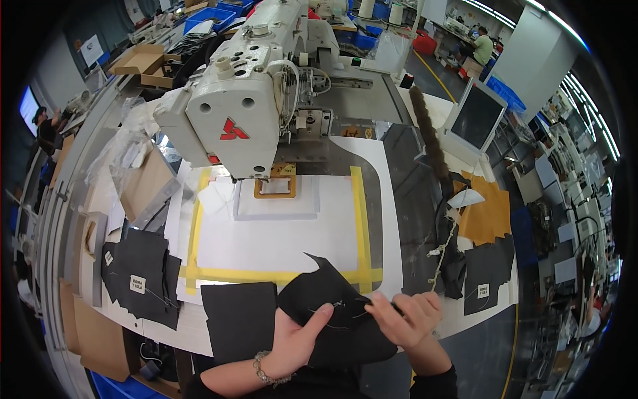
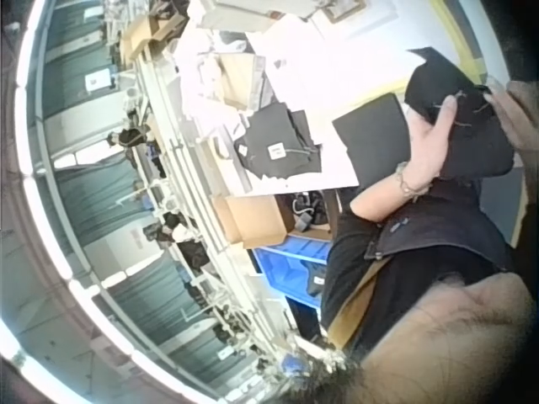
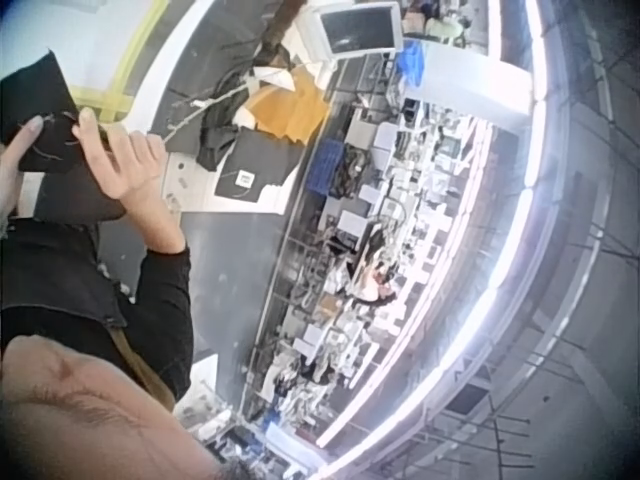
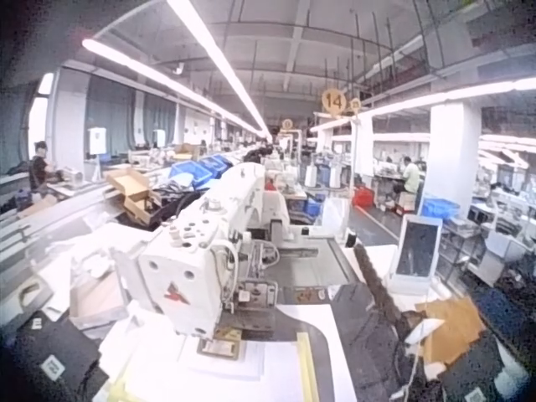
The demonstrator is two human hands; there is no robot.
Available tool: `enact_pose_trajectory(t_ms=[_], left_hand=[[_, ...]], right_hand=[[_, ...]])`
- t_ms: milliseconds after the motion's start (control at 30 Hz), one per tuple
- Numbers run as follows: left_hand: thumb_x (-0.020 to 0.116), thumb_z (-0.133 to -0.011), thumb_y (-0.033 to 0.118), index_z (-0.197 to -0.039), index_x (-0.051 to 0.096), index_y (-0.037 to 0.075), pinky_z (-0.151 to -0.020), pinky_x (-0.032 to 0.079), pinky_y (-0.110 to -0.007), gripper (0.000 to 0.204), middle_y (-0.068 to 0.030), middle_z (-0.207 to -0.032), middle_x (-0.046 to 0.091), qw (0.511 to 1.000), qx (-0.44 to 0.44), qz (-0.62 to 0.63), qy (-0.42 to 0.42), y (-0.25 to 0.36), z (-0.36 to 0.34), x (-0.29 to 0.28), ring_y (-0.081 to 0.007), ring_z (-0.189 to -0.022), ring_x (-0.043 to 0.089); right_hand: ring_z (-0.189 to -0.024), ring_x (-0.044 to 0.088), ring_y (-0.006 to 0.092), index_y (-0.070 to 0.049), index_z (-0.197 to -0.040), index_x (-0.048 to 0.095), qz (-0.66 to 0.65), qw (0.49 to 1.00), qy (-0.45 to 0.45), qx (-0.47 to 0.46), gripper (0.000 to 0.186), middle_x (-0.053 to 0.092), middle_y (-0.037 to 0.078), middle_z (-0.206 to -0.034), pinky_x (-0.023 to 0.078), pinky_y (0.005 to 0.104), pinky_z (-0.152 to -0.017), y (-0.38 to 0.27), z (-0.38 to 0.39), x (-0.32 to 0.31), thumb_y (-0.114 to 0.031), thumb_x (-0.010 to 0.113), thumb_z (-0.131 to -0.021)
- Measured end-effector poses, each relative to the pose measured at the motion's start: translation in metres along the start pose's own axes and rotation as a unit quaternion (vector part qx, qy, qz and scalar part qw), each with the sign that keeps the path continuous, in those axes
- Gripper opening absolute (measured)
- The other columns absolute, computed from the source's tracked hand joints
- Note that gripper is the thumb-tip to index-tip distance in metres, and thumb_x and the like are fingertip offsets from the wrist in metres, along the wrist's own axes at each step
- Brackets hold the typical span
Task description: Sewing small identification labels onto black leather components using an industrial sewing machine.
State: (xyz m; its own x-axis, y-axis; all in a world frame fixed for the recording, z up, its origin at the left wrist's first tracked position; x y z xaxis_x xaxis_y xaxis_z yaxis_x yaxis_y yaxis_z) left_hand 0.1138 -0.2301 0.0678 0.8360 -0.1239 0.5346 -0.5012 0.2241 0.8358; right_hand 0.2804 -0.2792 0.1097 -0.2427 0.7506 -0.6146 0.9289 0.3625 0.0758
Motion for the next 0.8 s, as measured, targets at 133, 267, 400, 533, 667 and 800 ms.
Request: enact_pose_trajectory(t_ms=[133,267,400,533,667,800], left_hand=[[0.060,-0.084,-0.009,-0.116,0.059,0.000,-0.079,0.052,-0.026,0.033,-0.0106,-0.105,0.067,0.927,0.158,-0.327,-0.095,0.037,-0.057,-0.007,-0.0142,-0.090,0.065],[0.055,-0.079,0.000,-0.124,0.056,0.003,-0.088,0.055,-0.036,0.045,-0.0220,-0.121,0.061,0.616,0.434,-0.625,-0.204,0.050,-0.076,0.020,-0.0315,-0.108,0.064],[0.066,-0.084,0.023,-0.135,0.045,0.003,-0.098,0.048,-0.040,0.059,-0.0247,-0.131,0.053,0.515,0.295,-0.744,-0.308,-0.012,-0.063,0.004,-0.0349,-0.121,0.055],[0.073,-0.080,0.034,-0.137,0.042,0.004,-0.099,0.045,-0.041,0.072,-0.0222,-0.129,0.053,0.623,0.233,-0.660,-0.349,0.000,-0.061,-0.002,-0.0358,-0.117,0.055],[0.075,-0.078,0.025,-0.134,0.045,0.003,-0.095,0.045,-0.040,0.067,-0.0178,-0.121,0.056,0.684,0.213,-0.626,-0.308,0.011,-0.078,-0.012,-0.0331,-0.108,0.057],[0.073,-0.073,0.005,-0.128,0.048,0.003,-0.091,0.047,-0.039,0.061,-0.0170,-0.113,0.058,0.703,0.173,-0.614,-0.314,0.008,-0.093,-0.020,-0.0334,-0.106,0.056]], right_hand=[[-0.052,0.044,0.0119,-0.014,-0.100,0.072,0.043,0.995,0.043,0.082,0.029,0.051,-0.004,-0.070,0.028,0.0269,-0.052,0.038,0.010,-0.002,-0.022,0.080,-0.074],[-0.053,0.047,0.0149,-0.009,-0.102,0.071,0.060,0.988,0.061,0.130,0.032,0.055,-0.002,-0.072,0.030,0.0290,-0.052,0.064,0.016,0.001,-0.020,0.080,-0.074],[-0.059,0.054,0.0198,-0.011,-0.108,0.069,0.104,0.964,-0.011,0.246,0.031,0.058,0.002,-0.075,0.035,0.0308,-0.053,0.088,0.022,0.001,-0.021,0.075,-0.080],[-0.065,0.057,0.0247,-0.012,-0.116,0.064,0.088,0.925,-0.120,0.351,0.032,0.059,0.006,-0.086,0.043,0.0327,-0.062,0.123,0.050,0.018,-0.023,0.068,-0.086],[-0.092,0.057,0.0251,-0.011,-0.118,0.062,0.206,0.900,-0.236,0.303,0.036,0.059,0.006,-0.098,0.041,0.0375,-0.081,0.135,0.060,0.027,-0.021,0.067,-0.084],[-0.094,0.057,0.0266,-0.009,-0.108,0.066,0.155,0.944,-0.161,0.242,0.028,0.061,0.008,-0.098,0.042,0.0379,-0.082,0.118,0.028,0.034,-0.011,0.066,-0.080]])
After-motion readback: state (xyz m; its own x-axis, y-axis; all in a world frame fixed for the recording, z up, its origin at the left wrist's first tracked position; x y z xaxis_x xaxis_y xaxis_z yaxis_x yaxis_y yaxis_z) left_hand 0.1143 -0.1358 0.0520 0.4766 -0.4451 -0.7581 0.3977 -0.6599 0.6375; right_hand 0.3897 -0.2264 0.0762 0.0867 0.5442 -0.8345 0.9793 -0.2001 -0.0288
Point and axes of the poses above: each hand's wrist, its own z-axis away from the middle knuckle, its own x-axis out of the palm, y = z × x, the point moved 4 cm from there along -z, towards the middle knuckle
